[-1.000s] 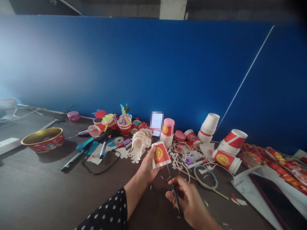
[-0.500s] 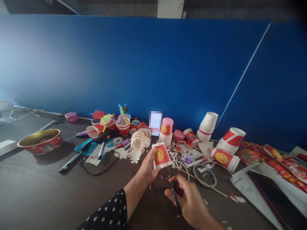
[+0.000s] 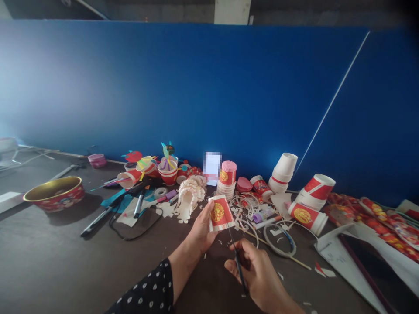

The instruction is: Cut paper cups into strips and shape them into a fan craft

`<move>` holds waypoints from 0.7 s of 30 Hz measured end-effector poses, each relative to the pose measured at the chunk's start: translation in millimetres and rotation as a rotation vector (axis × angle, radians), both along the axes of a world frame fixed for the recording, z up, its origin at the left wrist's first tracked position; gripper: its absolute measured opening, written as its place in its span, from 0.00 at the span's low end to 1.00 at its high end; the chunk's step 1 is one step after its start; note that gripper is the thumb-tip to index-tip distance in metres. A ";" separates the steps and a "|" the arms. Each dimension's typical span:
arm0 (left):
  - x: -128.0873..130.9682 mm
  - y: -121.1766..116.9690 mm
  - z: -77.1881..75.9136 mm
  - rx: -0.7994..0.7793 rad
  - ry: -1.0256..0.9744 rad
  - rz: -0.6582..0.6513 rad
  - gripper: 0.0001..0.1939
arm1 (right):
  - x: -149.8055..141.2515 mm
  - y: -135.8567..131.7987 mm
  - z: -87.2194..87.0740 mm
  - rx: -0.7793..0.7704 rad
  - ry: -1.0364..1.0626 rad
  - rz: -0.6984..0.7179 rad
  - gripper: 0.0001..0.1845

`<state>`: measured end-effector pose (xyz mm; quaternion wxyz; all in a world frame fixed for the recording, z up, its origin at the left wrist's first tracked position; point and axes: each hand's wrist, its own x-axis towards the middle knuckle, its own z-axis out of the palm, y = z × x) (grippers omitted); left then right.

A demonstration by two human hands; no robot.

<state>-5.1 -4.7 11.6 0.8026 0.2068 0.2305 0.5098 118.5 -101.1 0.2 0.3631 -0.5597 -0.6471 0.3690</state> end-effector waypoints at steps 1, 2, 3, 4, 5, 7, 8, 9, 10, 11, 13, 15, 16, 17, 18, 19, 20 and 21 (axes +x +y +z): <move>0.1 0.0 -0.4 0.005 0.001 0.000 0.20 | 0.2 0.1 -0.7 0.001 -0.003 0.002 0.14; 0.2 -0.1 -0.8 0.009 0.001 -0.002 0.21 | 0.4 0.2 -1.6 0.003 -0.004 0.007 0.14; 0.4 -0.2 -1.1 0.011 -0.001 -0.002 0.21 | 0.8 0.1 -2.5 0.005 -0.001 0.012 0.14; 0.5 -0.3 -1.5 0.014 -0.006 -0.002 0.21 | 1.1 0.0 -3.4 0.004 0.005 0.017 0.14; 0.7 -0.5 -1.7 0.019 -0.013 0.001 0.21 | 1.4 -0.2 -4.3 0.001 0.010 0.020 0.14; 1.1 -0.7 -1.9 0.041 -0.022 0.013 0.22 | 1.9 -0.6 -5.5 -0.008 0.018 0.020 0.14; 1.2 -0.9 -1.7 0.056 -0.023 0.018 0.23 | 1.9 -0.7 -5.7 -0.009 0.020 0.017 0.14; 1.2 -1.1 -1.4 0.073 -0.022 0.023 0.24 | 1.9 -0.8 -5.7 -0.007 0.022 0.014 0.14; 1.3 -1.3 -1.0 0.087 -0.021 0.027 0.25 | 1.7 -0.9 -5.6 -0.007 0.020 0.015 0.14; 1.2 -1.5 -0.6 0.096 -0.019 0.031 0.26 | 1.5 -0.9 -5.3 -0.006 0.021 0.013 0.14; 1.1 -1.8 0.1 0.102 -0.014 0.040 0.29 | 1.0 -1.1 -4.8 -0.012 0.027 0.011 0.14; 0.8 -2.0 0.4 0.106 -0.004 0.049 0.30 | 0.7 -1.3 -4.7 -0.018 0.040 0.009 0.14; 0.6 -1.9 0.3 0.111 0.000 0.052 0.31 | 0.5 -1.4 -4.7 -0.021 0.048 0.010 0.14; 0.4 -1.9 0.2 0.118 0.005 0.054 0.32 | 0.4 -1.5 -4.8 -0.023 0.058 0.012 0.14; 0.2 -1.8 0.1 0.126 0.012 0.057 0.32 | 0.3 -1.7 -4.8 -0.027 0.070 0.015 0.14; 0.0 -1.7 0.1 0.133 0.020 0.058 0.32 | 0.1 -1.8 -4.8 -0.031 0.083 0.014 0.14; -0.1 -1.6 0.1 0.139 0.030 0.058 0.31 | -0.1 -1.9 -4.6 -0.037 0.098 0.015 0.14; -0.2 -1.5 0.3 0.144 0.038 0.060 0.30 | -0.3 -2.0 -4.4 -0.042 0.113 0.012 0.15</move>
